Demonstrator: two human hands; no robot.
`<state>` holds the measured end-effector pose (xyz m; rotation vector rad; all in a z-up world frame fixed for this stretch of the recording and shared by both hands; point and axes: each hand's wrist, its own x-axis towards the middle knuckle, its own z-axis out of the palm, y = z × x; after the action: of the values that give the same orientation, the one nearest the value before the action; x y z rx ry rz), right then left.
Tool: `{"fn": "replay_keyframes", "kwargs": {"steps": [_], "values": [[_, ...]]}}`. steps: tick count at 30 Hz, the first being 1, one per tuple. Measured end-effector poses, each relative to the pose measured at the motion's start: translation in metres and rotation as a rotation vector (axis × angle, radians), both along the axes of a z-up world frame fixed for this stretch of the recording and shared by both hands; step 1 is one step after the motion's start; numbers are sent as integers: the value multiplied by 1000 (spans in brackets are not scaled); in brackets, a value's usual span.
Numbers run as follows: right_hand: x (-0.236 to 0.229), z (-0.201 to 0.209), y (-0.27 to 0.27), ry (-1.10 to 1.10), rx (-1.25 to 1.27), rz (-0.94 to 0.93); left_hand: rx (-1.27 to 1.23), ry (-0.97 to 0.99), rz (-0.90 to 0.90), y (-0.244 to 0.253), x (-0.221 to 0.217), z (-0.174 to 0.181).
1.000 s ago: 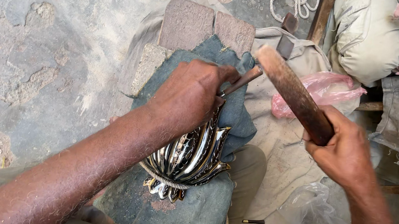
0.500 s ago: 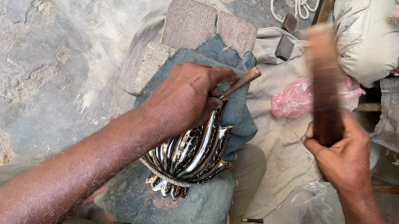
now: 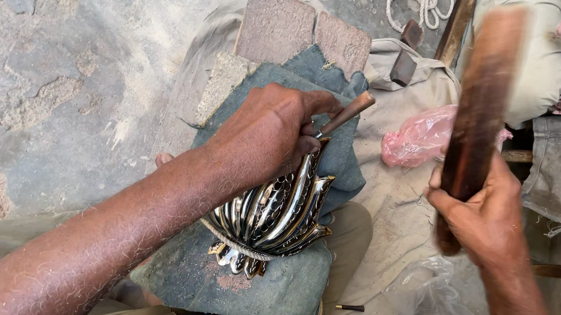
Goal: The person uses a chisel and hammer to shape a decorative metal object resembling a lotus flower. They repeatedly strike the chisel against the metal petals while holding the object on a cushioned block.
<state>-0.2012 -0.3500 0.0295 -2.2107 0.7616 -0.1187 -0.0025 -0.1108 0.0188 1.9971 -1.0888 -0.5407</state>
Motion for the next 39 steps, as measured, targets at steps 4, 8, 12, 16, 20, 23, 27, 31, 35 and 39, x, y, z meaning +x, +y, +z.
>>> {"fn": "replay_keyframes", "kwargs": {"steps": [4,8,12,16,20,23,27,31,35,39], "values": [[-3,-1,-5,0,-40,82,-76,-27,-18,1,2,-3],[-3,-3,-7,177,-225,150,-105,-18,-24,6,2,-6],[-3,-1,-10,-52,-56,111,-151,12,-27,6,3,-7],[-2,-2,-10,132,-176,94,-128,-9,-31,8,4,-6],[3,2,-9,-85,177,-38,-160,13,-6,13,2,-5],[9,8,-5,223,-234,108,-181,25,7,19,0,-3],[26,20,1,1,7,85,-110,113,47,20,-3,-4],[37,28,0,162,-178,112,-165,95,63,18,-3,-5],[43,28,0,326,-221,154,-89,173,100,22,-5,-6],[49,36,-3,194,-286,158,-108,187,120,23,-6,-4]]}}
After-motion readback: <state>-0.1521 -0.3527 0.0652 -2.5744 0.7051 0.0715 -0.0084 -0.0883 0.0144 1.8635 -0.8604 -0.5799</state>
